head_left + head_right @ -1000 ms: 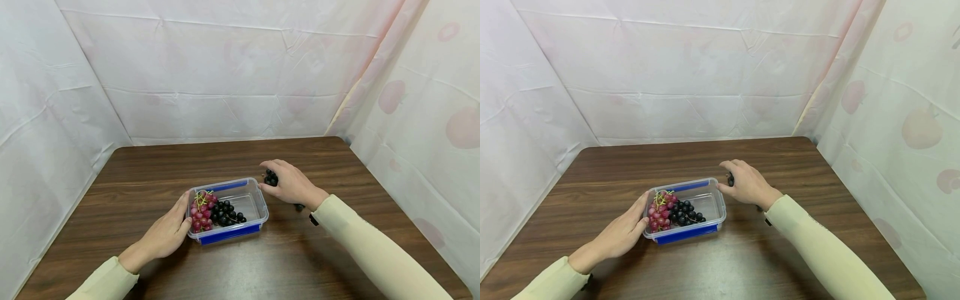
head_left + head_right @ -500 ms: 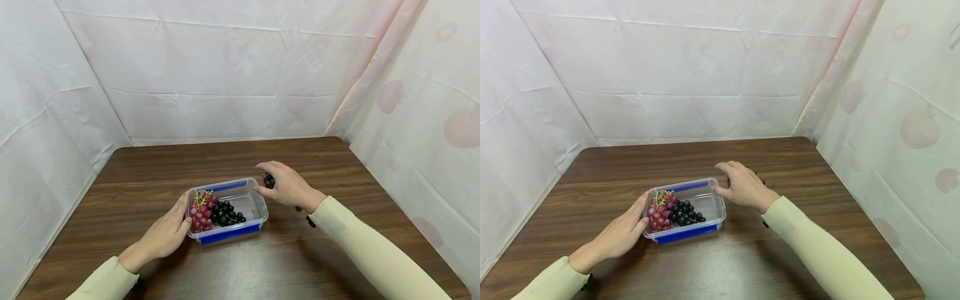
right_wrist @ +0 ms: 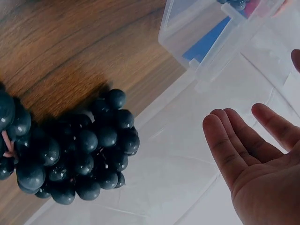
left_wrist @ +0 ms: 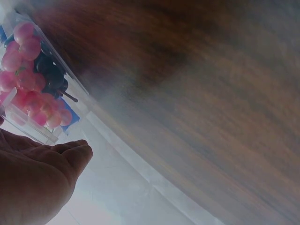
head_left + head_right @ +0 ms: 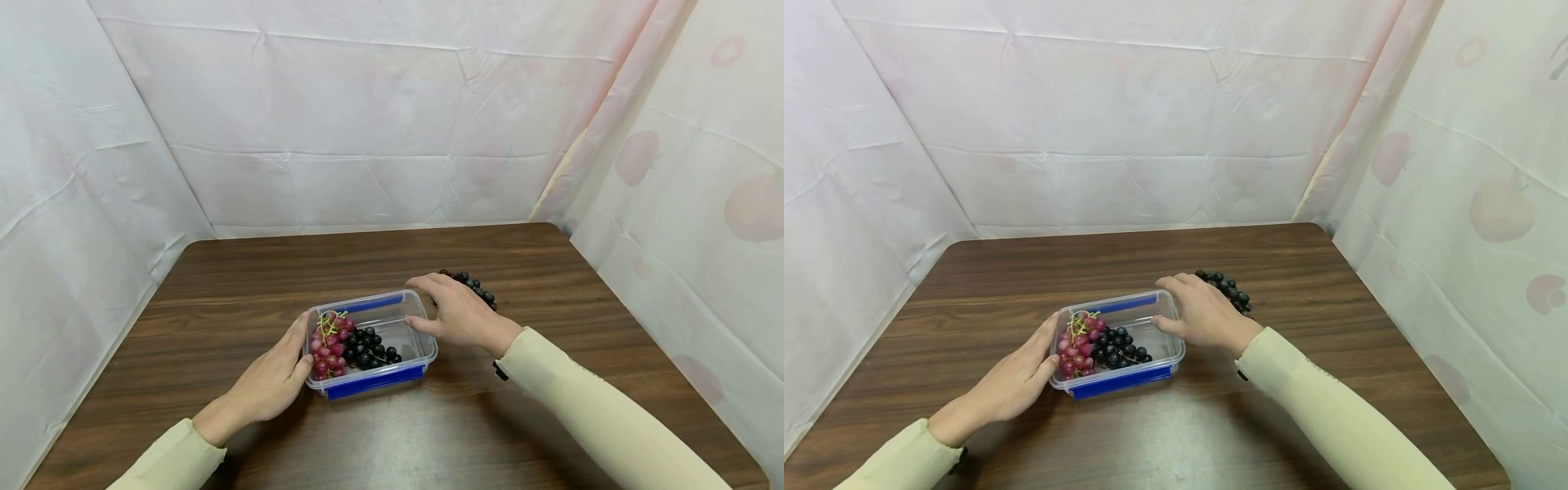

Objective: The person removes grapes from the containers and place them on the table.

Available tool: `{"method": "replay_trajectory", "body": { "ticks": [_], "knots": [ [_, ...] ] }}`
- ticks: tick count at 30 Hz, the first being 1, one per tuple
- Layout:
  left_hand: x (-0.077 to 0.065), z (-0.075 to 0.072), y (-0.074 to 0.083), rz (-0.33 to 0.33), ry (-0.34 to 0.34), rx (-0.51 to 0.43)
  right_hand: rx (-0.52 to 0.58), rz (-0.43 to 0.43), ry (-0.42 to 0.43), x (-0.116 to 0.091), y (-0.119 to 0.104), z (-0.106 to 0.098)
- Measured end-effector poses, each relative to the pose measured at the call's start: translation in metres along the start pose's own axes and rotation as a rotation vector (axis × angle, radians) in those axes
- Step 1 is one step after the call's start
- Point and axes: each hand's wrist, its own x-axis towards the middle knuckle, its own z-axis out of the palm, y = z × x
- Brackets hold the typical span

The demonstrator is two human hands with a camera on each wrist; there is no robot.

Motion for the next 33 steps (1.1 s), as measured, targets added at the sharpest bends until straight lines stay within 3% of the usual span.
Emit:
{"method": "replay_trajectory", "body": {
  "ticks": [33],
  "knots": [
    [-0.001, 0.000, -0.001, 0.000, 0.003, -0.002, -0.027, 0.003, -0.076, 0.004, -0.025, 0.013]
  ]
}}
